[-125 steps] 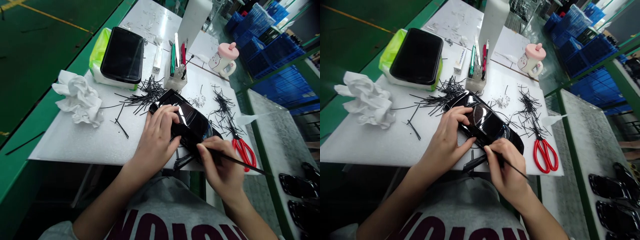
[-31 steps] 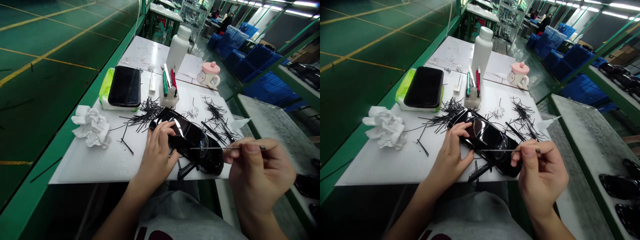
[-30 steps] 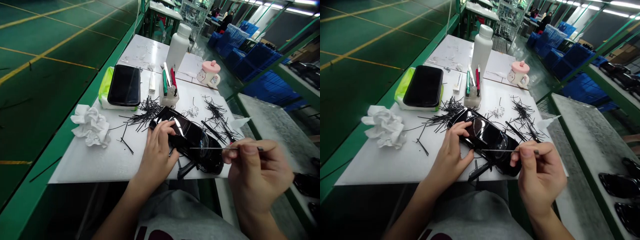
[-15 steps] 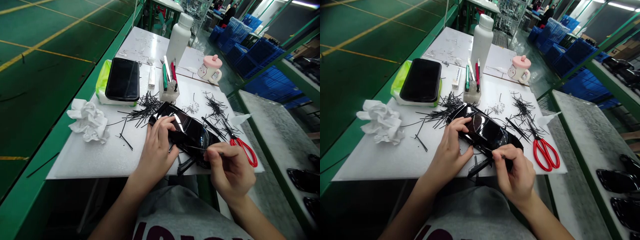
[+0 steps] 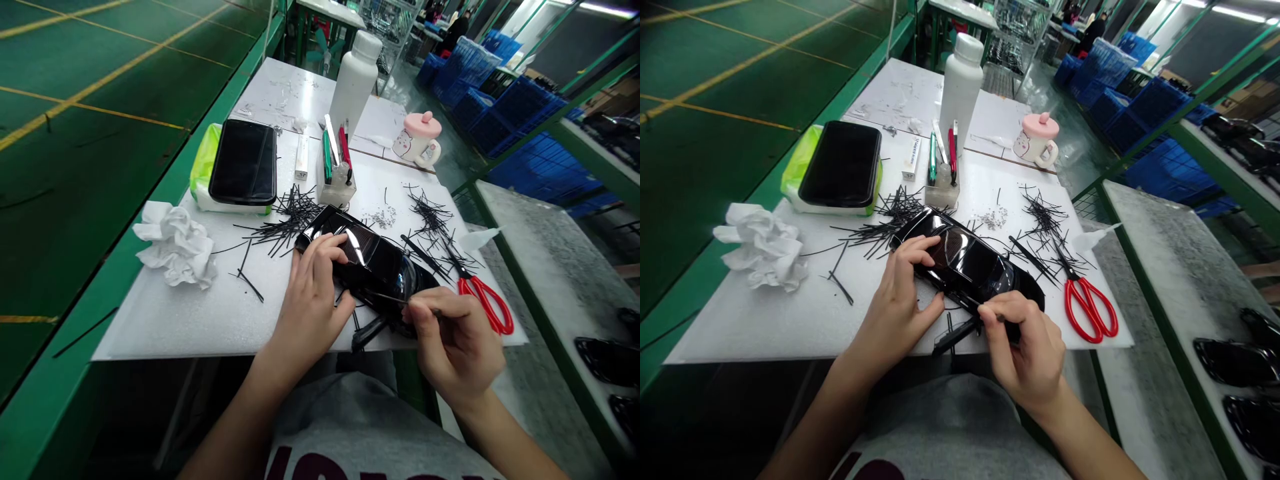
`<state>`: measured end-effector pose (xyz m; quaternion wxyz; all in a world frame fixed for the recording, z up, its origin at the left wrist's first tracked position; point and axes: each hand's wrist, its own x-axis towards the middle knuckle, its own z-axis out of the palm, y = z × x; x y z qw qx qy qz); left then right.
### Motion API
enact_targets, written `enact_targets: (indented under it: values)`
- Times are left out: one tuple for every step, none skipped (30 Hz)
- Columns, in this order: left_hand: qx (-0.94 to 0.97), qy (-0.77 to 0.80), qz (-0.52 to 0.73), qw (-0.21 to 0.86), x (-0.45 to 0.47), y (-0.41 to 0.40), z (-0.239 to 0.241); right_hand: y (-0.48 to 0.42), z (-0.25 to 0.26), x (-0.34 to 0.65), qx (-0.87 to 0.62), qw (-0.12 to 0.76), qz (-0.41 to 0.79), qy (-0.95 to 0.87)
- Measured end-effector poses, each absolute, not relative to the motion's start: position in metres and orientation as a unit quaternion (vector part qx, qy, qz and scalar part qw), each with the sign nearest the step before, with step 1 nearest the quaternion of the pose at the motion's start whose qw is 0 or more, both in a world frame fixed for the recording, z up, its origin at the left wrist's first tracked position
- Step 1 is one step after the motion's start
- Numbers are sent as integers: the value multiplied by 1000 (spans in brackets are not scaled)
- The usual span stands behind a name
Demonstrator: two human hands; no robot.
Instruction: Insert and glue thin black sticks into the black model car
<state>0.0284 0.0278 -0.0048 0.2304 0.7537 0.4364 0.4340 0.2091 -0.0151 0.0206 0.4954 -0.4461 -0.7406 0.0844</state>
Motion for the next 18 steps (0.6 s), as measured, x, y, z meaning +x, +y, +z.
enact_targets:
  values:
    - [754, 437, 433, 231, 29, 28, -5, -15, 21, 209, -439, 497, 86, -744]
    - [754, 437, 434, 230, 29, 28, -5, -15, 21, 209, -432, 498, 87, -747]
    - [754, 437, 435, 228, 29, 28, -5, -14, 21, 209, -429, 498, 88, -748]
    - [754, 435, 436, 228, 29, 28, -6, -14, 20, 210, -429, 498, 89, -749]
    - [753, 433, 438, 231, 29, 27, -6, -15, 19, 211, -430, 496, 91, -748]
    - [752, 432, 438, 237, 29, 27, -6, -15, 19, 211, -433, 496, 92, -747]
    - [748, 434, 439, 245, 28, 26, -6, -15, 19, 212, -434, 496, 96, -746]
    - [741, 437, 442, 255, 27, 24, -6, -16, 21, 212, -434, 499, 100, -743]
    - [733, 438, 448, 266, 26, 23, -5, -16, 23, 212, -429, 507, 102, -741]
    - [724, 434, 458, 279, 24, 21, -5, -15, 27, 212, -422, 518, 102, -737]
    - [716, 423, 471, 294, 22, 19, -4, -14, 33, 211, -411, 534, 100, -732]
    - [712, 405, 485, 307, 20, 16, -3, -11, 39, 211, -399, 553, 93, -726]
    - [711, 383, 496, 318, 18, 14, -2, -6, 47, 210, -383, 574, 80, -720]
    - [715, 365, 500, 324, 16, 13, -1, 0, 55, 209, -365, 593, 65, -715]
    - [723, 354, 497, 326, 14, 11, -1, 8, 63, 208, -350, 606, 50, -713]
    - [730, 354, 487, 323, 13, 10, -1, 19, 71, 208, -340, 609, 31, -716]
    - [736, 362, 473, 322, 12, 9, -1, 31, 77, 207, -341, 600, 9, -724]
    - [739, 374, 458, 321, 11, 8, -2, 45, 82, 207, -350, 579, -7, -736]
